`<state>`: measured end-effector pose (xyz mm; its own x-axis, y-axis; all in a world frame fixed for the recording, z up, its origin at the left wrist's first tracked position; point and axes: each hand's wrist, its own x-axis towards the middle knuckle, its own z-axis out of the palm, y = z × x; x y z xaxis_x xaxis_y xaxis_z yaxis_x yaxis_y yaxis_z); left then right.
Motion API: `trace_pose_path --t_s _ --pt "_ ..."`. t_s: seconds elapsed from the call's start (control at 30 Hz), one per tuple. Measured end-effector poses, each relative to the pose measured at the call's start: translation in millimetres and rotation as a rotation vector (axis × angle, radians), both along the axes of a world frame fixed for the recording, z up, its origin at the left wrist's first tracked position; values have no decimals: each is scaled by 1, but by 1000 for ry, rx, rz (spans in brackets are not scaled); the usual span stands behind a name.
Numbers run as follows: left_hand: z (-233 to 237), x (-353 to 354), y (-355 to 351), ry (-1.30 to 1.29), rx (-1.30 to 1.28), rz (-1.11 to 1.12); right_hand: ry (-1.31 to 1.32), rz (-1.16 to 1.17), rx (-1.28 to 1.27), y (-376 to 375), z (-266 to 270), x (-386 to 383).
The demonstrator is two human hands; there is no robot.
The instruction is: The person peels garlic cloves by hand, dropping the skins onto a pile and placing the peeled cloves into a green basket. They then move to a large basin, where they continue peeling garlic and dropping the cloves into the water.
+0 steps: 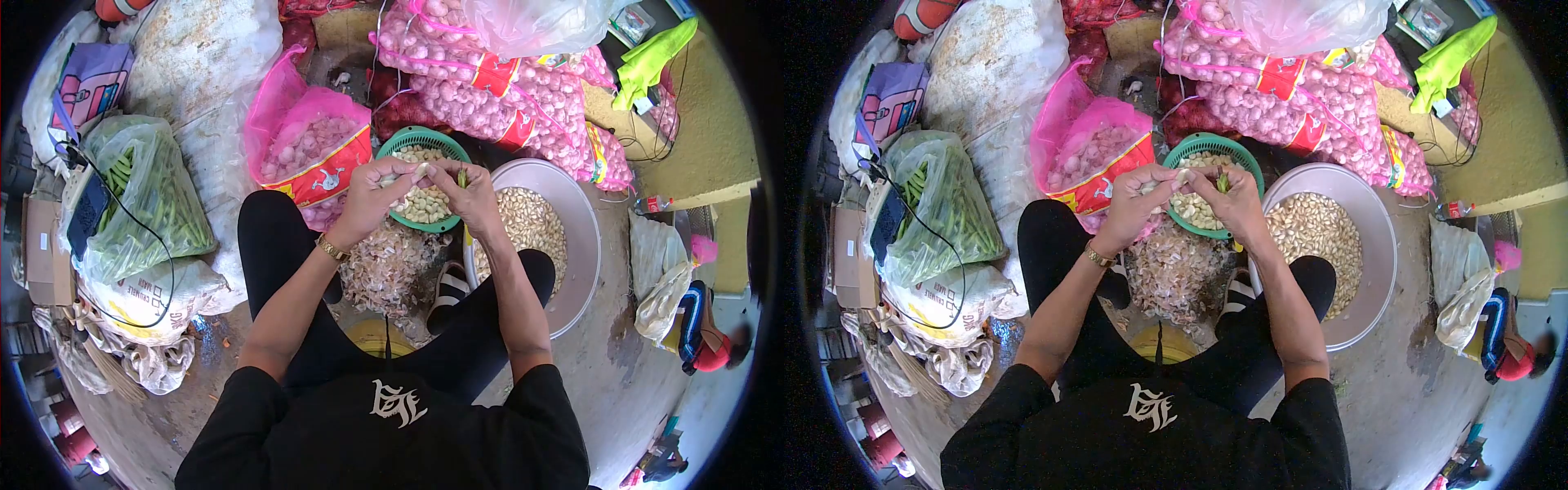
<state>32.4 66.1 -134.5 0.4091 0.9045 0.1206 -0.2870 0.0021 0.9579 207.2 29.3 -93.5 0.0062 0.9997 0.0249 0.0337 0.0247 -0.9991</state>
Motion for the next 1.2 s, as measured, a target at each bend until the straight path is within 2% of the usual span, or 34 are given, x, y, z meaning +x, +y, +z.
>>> trace_pose_path --t_s 0.1,0.17,0.33,0.4,0.47,0.57,0.63,0.87,0.97,1.03,1.1,1.2 --pt "1 -1 1 48 113 -3 -13 12 -11 0 2 2" --pt "1 -1 1 80 152 -4 -7 22 -108 -1 8 3" --pt "2 0 1 142 347 41 -49 -2 -74 3 -8 7" --pt "1 0 -2 148 309 39 -46 -18 -53 2 -11 5" --pt "2 0 -2 152 275 35 -157 -79 -27 0 -5 0" --pt "9 -1 0 125 134 -18 -166 -86 48 0 -2 -3" --pt "16 -1 -1 30 -47 -24 -192 -88 102 0 -4 -3" --pt "10 -2 1 48 -23 -15 -242 -101 252 1 -10 -4" --pt "6 -1 3 112 111 49 -237 -96 282 1 -14 -5" --pt "5 -2 1 203 311 137 -289 -65 256 0 -14 -3" --pt "3 -3 0 199 346 160 -340 -34 231 -1 -15 -5" --pt "4 -5 -2 223 372 182 -193 -100 247 -1 -19 -10"
